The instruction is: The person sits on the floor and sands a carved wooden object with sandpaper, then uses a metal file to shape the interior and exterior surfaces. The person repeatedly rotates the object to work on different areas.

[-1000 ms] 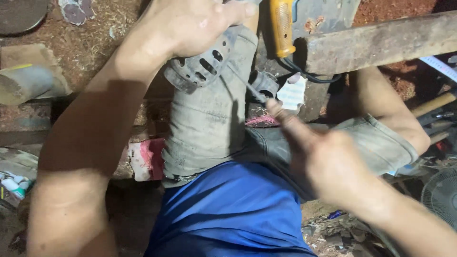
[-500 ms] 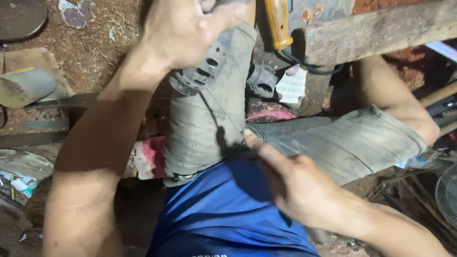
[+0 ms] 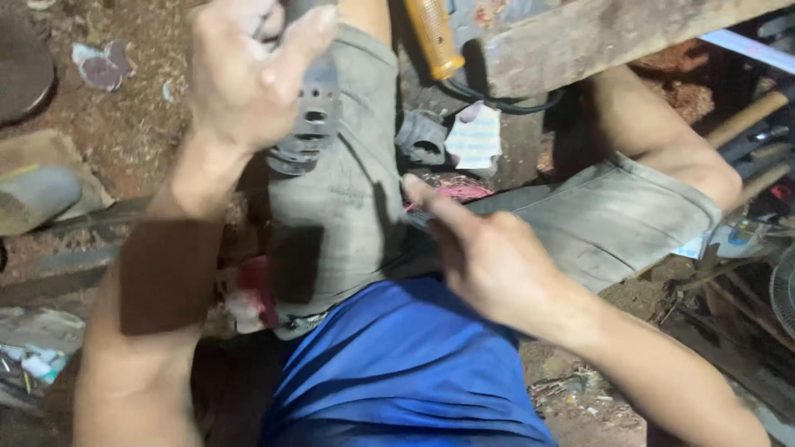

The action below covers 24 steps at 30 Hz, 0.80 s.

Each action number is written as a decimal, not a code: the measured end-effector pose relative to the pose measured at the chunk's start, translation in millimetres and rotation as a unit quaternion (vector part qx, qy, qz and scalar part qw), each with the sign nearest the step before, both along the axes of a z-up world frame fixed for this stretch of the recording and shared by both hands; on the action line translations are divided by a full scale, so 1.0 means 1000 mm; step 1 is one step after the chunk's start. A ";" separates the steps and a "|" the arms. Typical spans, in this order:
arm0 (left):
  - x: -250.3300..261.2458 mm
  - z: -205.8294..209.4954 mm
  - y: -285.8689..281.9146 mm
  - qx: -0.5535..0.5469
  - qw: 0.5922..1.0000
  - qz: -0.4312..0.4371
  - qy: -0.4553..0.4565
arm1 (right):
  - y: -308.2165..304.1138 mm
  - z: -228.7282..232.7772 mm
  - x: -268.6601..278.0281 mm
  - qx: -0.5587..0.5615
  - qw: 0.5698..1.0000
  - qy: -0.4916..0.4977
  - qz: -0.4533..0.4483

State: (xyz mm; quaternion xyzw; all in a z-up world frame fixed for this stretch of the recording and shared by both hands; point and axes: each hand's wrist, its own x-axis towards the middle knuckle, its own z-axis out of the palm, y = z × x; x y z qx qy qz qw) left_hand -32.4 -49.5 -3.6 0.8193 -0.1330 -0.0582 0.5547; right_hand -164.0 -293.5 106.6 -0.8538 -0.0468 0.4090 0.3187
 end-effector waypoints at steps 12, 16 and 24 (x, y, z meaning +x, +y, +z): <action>-0.001 0.007 -0.005 -0.025 0.997 0.001 0.078 | -0.010 -0.010 -0.016 -0.026 0.989 -0.128 0.073; -0.005 0.008 -0.006 -0.085 0.986 0.005 0.141 | -0.015 -0.006 -0.012 -0.054 0.988 -0.069 0.130; 0.003 0.012 -0.019 -0.071 0.988 -0.004 0.138 | -0.029 -0.009 0.016 -0.123 0.921 -0.290 0.229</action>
